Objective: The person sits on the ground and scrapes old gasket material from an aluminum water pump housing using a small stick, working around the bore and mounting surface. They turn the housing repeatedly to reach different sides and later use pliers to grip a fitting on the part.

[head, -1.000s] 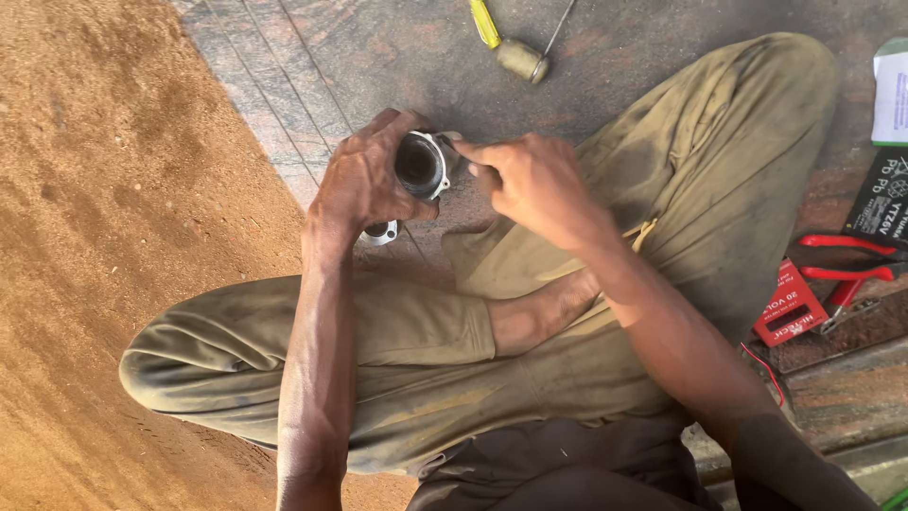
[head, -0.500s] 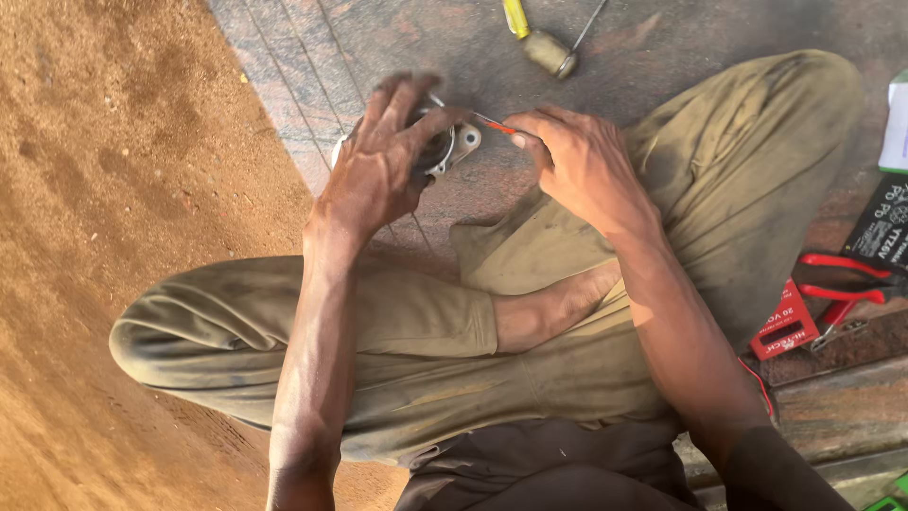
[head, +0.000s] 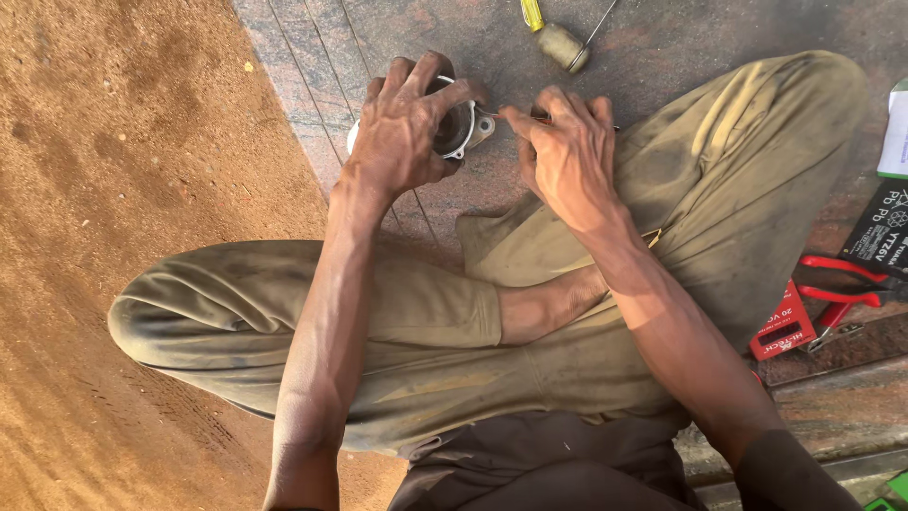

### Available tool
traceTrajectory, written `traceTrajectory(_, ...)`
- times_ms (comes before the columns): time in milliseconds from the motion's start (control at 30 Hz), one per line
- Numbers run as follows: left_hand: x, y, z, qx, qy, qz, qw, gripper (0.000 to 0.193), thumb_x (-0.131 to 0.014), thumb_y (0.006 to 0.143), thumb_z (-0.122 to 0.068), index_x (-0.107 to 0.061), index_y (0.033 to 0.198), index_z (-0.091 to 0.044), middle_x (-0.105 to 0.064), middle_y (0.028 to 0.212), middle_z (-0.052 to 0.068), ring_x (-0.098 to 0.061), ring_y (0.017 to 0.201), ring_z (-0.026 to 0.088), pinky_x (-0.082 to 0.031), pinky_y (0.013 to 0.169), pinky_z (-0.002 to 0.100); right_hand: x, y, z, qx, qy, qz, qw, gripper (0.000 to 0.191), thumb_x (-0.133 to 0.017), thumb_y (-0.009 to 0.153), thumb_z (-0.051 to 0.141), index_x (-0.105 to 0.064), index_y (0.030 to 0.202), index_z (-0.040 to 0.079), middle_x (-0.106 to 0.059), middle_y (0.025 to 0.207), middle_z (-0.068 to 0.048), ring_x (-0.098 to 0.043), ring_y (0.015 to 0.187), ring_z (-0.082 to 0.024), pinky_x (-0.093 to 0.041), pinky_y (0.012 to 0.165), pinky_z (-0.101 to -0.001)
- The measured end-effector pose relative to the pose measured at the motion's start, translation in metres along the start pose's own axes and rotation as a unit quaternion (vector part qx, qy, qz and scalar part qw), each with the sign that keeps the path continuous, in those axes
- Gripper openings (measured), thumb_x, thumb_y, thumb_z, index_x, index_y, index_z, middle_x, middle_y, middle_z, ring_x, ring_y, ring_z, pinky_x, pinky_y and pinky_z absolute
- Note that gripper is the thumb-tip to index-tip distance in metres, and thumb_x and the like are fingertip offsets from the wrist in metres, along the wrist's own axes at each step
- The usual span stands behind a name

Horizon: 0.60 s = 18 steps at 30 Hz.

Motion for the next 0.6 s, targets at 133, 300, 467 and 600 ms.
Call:
traceTrajectory(133,0.0,-0.005,0.003,0.002,-0.001,0.009,1.0,0.078,-0.095,0.054,-0.018,-0.067,0.126,-0.033,-0.055,0.13,0.004,-0.054,0.121,0.033,-0.047,0.099,0.054,0.008,-0.008,-0.005,-0.01,-0.037,-0.006,0.999,0.033,-0.076,0.084,0.007,-0.081,0.116,0.015,-0.064,0.103,-0.006,-0.063,0.1,-0.024,-0.039,0.087,-0.0428)
traceTrajectory(300,0.001,-0.01,0.003,0.001,0.011,-0.003,1.0,0.08,-0.096,0.051,-0.018,-0.067,0.124,-0.034,-0.055,0.127,0.004,-0.054,0.119,0.033,-0.047,0.098,0.054,0.026,-0.015,-0.007,-0.054,-0.041,-0.033,0.997,0.03,-0.079,0.096,0.003,-0.083,0.122,0.016,-0.061,0.098,-0.004,-0.061,0.095,-0.023,-0.036,0.086,-0.0424)
traceTrajectory(467,-0.004,-0.012,0.003,0.002,0.012,0.006,1.0,0.081,-0.095,0.05,-0.017,-0.067,0.125,-0.033,-0.055,0.127,0.003,-0.055,0.119,0.032,-0.048,0.099,0.053,0.009,-0.01,0.009,-0.01,-0.003,-0.024,1.0,0.022,-0.083,0.092,0.013,-0.082,0.114,0.015,-0.06,0.098,-0.004,-0.061,0.093,-0.022,-0.036,0.087,-0.0412)
traceTrajectory(600,-0.007,-0.009,0.004,-0.002,0.026,0.003,1.0,0.084,-0.097,0.048,-0.02,-0.067,0.126,-0.032,-0.054,0.13,0.004,-0.054,0.119,0.033,-0.048,0.099,0.055,-0.004,-0.001,0.008,-0.025,-0.007,-0.02,0.999,0.019,-0.081,0.093,0.015,-0.082,0.112,0.014,-0.061,0.096,-0.005,-0.063,0.091,-0.022,-0.037,0.084,-0.0417)
Point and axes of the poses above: each hand's wrist, its own y-axis towards the middle knuckle, its own x-axis out of the back of the hand, z = x × y, the point moved 5 cm from there along y, towards the middle knuckle
